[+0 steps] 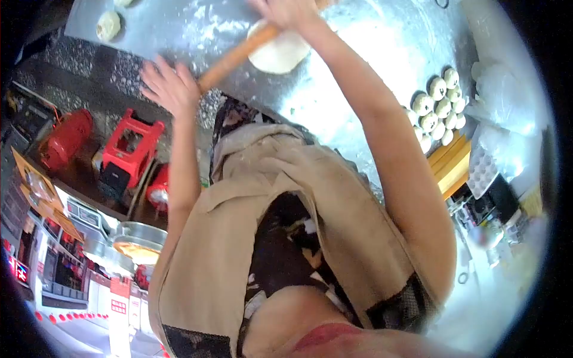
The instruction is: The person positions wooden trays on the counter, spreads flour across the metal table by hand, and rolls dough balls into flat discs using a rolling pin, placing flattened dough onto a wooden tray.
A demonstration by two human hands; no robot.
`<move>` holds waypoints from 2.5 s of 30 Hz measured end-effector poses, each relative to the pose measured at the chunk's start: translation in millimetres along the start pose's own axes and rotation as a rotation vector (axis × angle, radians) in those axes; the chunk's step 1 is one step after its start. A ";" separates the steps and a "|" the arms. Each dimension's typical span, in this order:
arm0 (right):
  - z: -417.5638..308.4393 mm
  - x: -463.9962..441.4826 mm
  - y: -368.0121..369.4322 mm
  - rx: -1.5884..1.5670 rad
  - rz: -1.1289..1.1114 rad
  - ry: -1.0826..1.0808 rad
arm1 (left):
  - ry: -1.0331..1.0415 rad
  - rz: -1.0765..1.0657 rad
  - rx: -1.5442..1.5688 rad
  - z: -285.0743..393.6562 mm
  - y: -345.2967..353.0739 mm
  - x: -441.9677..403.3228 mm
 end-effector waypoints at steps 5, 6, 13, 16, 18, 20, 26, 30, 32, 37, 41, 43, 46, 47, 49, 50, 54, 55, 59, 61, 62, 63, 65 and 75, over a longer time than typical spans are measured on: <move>15.6 10.2 -5.6 -0.100 -0.047 0.095 | 0.073 -0.010 0.009 11.4 -1.9 -6.9; 24.7 53.5 -12.1 0.006 -0.178 0.173 | 0.114 -0.105 -0.002 27.3 -10.0 25.8; 44.2 162.3 -40.9 0.108 -0.105 0.113 | 0.357 -0.416 0.092 50.6 -4.7 87.5; 40.4 66.2 -34.7 0.101 0.016 0.154 | 0.270 -0.117 0.073 43.6 12.9 -17.4; 41.3 40.1 -28.0 0.086 0.083 0.199 | 0.236 -0.021 0.122 37.9 18.8 -43.5; 45.2 57.0 -23.9 0.066 0.025 0.227 | 0.273 0.046 0.137 35.3 24.7 -43.5; 23.8 191.4 -41.7 0.104 -0.077 0.255 | 0.317 -0.275 0.205 44.3 -8.2 77.6; 55.6 83.0 -24.6 0.132 0.126 0.138 | 0.327 0.030 0.118 55.8 8.8 -32.9; 73.1 16.4 -19.3 0.067 0.225 0.099 | 0.356 0.218 0.188 63.9 16.3 -105.5; 68.0 27.8 -26.6 -0.112 0.205 0.174 | 0.330 0.183 0.269 50.9 37.4 -94.4; 46.4 171.4 -42.2 0.126 -0.005 0.113 | 0.469 -0.234 0.051 66.6 4.3 44.5; 38.0 211.7 -60.8 0.063 -0.079 0.150 | 0.512 -0.197 0.246 65.8 -7.1 65.2; 22.3 257.1 -78.1 0.036 -0.152 0.274 | 0.692 -0.277 0.366 68.5 -22.4 46.7; 12.2 264.7 -87.1 -0.030 -0.179 0.355 | 0.712 -0.276 0.358 79.9 -29.6 25.8; -10.5 283.7 -86.3 -0.172 -0.195 0.553 | 0.908 -0.291 0.434 119.9 -39.6 -8.7; -21.2 285.9 -85.5 -0.227 -0.160 0.600 | 0.988 -0.322 0.428 141.5 -22.3 -17.5; -24.0 300.2 -68.0 -0.091 -0.112 0.741 | 1.305 -0.373 0.353 272.4 46.6 -46.0; -21.3 299.3 -64.6 -0.088 -0.103 0.746 | 1.331 -0.439 0.382 295.0 51.3 -51.2; -44.7 293.3 -63.0 -0.119 -0.005 0.649 | 1.388 -0.454 0.394 260.3 38.6 -52.8; -75.0 284.8 -40.6 -0.232 -0.085 0.635 | 1.321 -0.479 0.260 170.9 42.1 -58.0; -89.1 274.3 -35.5 -0.228 -0.032 0.575 | 1.290 -0.489 0.223 128.5 35.1 -57.4; -102.9 265.2 -31.8 -0.224 0.017 0.518 | 1.224 -0.512 0.142 88.4 25.0 -50.8; -110.8 250.9 -27.4 -0.249 -0.048 0.547 | 1.179 -0.537 0.052 74.0 16.0 -51.5; -41.1 316.2 -64.5 -0.057 0.000 0.999 | 1.176 -0.388 0.838 329.4 40.4 68.8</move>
Point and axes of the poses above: each hand's wrist, its own x-axis away from the middle knuckle, its own y-axis out of the palm, z = x × y, the point moved 2 cm from there along -x, towards the middle knuckle, and after that the axes turned 8 degrees about x, right-handed, at the moved point
